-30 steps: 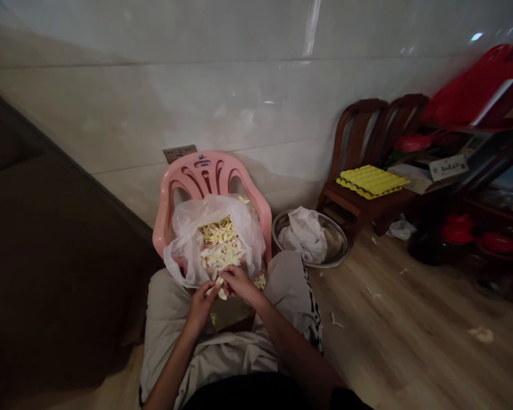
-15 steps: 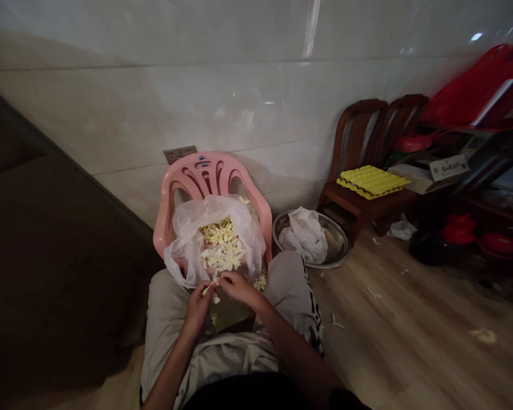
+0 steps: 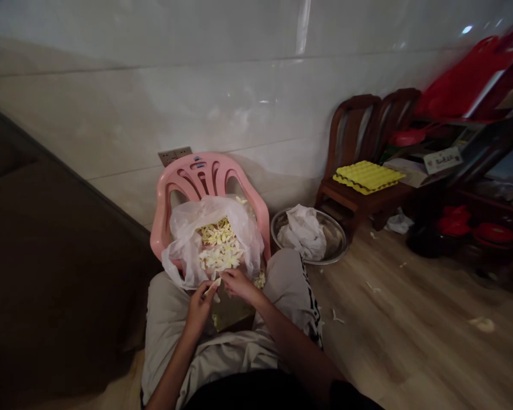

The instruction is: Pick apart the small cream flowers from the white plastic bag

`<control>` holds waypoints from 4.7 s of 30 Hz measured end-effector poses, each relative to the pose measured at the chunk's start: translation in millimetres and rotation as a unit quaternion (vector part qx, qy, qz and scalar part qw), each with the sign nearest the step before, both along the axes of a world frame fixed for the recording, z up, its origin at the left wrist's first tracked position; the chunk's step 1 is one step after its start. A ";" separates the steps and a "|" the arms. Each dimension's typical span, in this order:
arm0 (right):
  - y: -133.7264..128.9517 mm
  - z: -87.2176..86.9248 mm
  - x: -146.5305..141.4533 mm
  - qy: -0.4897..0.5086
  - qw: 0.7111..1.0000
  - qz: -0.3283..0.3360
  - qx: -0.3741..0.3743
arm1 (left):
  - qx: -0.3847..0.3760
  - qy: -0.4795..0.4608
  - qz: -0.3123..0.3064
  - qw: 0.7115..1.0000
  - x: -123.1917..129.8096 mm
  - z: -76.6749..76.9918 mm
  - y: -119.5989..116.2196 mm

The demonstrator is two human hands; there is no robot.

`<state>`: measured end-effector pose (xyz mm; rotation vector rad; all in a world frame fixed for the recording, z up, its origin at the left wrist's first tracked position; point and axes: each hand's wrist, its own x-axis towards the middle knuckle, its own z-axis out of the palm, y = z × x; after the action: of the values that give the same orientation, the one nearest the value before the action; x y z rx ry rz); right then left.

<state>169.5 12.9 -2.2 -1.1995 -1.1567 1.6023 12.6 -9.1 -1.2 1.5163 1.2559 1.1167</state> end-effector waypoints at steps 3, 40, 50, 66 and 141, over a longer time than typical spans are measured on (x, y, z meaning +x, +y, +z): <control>-0.5 2.3 3.1 0.020 0.998 0.050 0.029 | -0.047 -0.039 0.031 0.998 -2.6 -5.6 6.3; -4.6 -8.0 3.9 -0.341 0.893 0.018 0.292 | 0.085 0.174 -0.004 0.981 -6.1 -16.3 3.3; -7.4 -12.7 -15.3 -0.093 0.979 0.070 0.167 | -0.001 0.034 0.074 0.997 -11.0 -20.4 9.0; -7.4 -10.7 -7.6 -0.278 0.924 -0.069 0.253 | 0.028 0.118 -0.054 0.991 -4.3 -4.4 2.8; -7.5 -15.5 -2.2 -0.089 0.982 0.121 0.113 | -0.145 -0.149 0.129 0.970 -11.3 -17.7 19.5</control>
<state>167.3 5.4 -17.7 -1.1020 -1.6050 1.5099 1.3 10.4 -18.9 0.9479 1.3597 1.2128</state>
